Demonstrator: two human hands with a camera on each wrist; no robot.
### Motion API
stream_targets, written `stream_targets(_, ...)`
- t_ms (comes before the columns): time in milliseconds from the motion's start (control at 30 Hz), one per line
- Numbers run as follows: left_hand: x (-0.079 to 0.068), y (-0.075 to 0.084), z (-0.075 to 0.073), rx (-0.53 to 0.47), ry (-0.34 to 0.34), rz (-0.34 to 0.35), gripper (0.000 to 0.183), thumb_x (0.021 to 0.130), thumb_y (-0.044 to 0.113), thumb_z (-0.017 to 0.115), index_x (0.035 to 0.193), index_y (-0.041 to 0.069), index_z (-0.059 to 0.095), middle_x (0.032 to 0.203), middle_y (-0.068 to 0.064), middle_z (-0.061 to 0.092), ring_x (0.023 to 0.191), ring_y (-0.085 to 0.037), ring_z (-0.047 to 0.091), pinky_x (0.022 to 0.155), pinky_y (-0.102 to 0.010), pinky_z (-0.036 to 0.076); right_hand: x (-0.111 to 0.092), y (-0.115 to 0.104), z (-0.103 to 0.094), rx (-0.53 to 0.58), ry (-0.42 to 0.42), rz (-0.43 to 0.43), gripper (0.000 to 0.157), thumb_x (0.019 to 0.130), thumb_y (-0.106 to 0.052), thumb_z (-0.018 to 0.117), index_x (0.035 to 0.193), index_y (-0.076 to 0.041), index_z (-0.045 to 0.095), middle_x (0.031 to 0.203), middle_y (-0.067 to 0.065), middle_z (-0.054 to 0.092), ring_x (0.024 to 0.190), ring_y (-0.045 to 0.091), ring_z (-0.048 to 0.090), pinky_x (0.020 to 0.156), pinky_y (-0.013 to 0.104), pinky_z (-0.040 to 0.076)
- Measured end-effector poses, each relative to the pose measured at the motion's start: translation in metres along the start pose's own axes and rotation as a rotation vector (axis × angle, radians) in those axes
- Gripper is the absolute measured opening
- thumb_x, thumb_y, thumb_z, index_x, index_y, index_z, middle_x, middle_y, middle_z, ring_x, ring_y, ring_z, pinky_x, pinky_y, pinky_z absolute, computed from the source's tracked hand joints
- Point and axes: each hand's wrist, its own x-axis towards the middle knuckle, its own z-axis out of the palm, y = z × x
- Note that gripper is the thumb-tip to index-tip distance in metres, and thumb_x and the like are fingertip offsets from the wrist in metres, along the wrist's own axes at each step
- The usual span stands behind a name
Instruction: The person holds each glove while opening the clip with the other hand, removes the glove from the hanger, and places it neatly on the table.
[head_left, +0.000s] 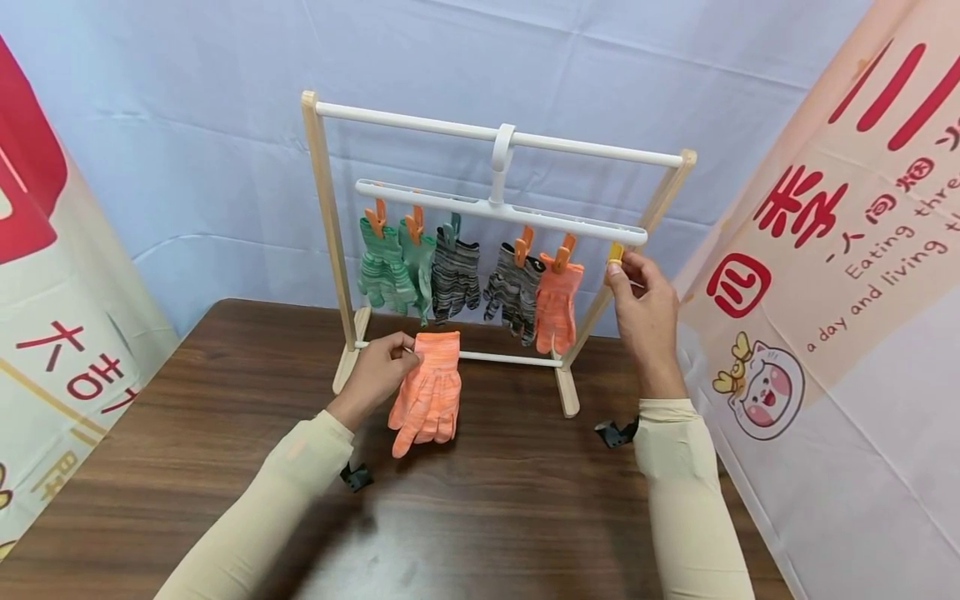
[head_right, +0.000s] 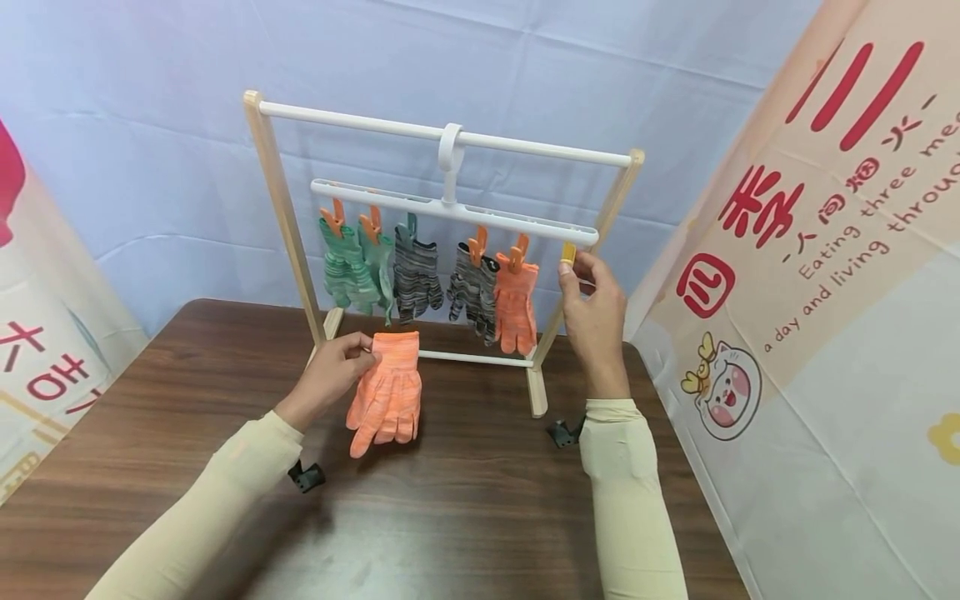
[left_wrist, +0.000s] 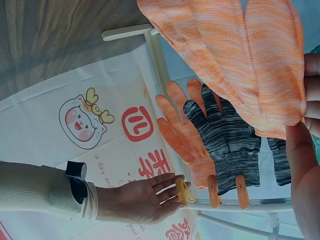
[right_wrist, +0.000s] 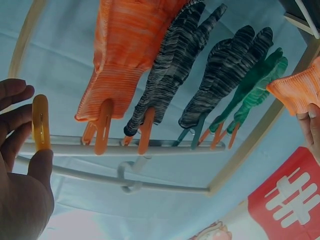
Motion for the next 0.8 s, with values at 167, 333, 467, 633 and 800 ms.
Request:
stream_targets(167,-0.001,-0.004,-0.001,-0.031,-0.002,-0.004,0.009,0.088,0.021,0.058,0.092,0.014,0.062,0.070,-0.007,0.053,0.052,-0.019,0.040,0.048,-0.031,0.035,-0.001,-0.001,0.000,-0.003,-0.005,0.002,0.037,0.089,-0.031,0.059,0.119,-0.008,0.060,0.105,0.009,0.062,0.089,0.015,0.058,0.078,0.020,0.044)
stream_targets(333,-0.002,-0.007,-0.003,-0.047,-0.008,-0.016,0.009,0.088,0.020,0.057,0.092,0.013,0.061,0.072,-0.008,0.053,0.054,-0.020,0.041,0.050,-0.031,0.036,-0.001,-0.004,0.000,-0.006,-0.007,0.000,0.037,0.090,-0.028,0.059,0.119,-0.006,0.059,0.106,0.010,0.062,0.090,0.015,0.058,0.079,0.020,0.044)
stream_targets(467,-0.002,-0.009,-0.004,-0.051,-0.007,-0.031,0.010,0.088,0.019,0.056,0.093,0.012,0.061,0.074,-0.008,0.053,0.057,-0.021,0.043,0.052,-0.031,0.037,-0.004,-0.015,-0.001,-0.005,-0.014,-0.003,0.036,0.090,-0.023,0.059,0.119,-0.001,0.058,0.106,0.014,0.061,0.091,0.018,0.058,0.080,0.022,0.044)
stream_targets(633,-0.002,-0.011,-0.005,-0.049,-0.009,-0.036,0.011,0.088,0.019,0.055,0.094,0.012,0.060,0.078,-0.007,0.057,0.061,-0.021,0.045,0.055,-0.032,0.039,-0.009,-0.031,-0.002,0.012,-0.023,0.004,0.036,0.090,-0.017,0.058,0.119,0.004,0.056,0.106,0.019,0.060,0.089,0.017,0.058,0.080,0.021,0.044)
stream_targets(800,-0.002,-0.015,-0.006,-0.044,-0.014,-0.058,0.013,0.088,0.020,0.056,0.095,0.012,0.061,0.083,-0.007,0.059,0.065,-0.021,0.048,0.057,-0.032,0.040,-0.009,-0.033,-0.002,0.037,-0.026,0.012,0.035,0.089,-0.015,0.058,0.118,0.006,0.056,0.104,0.018,0.061,0.082,0.009,0.059,0.076,0.018,0.044)
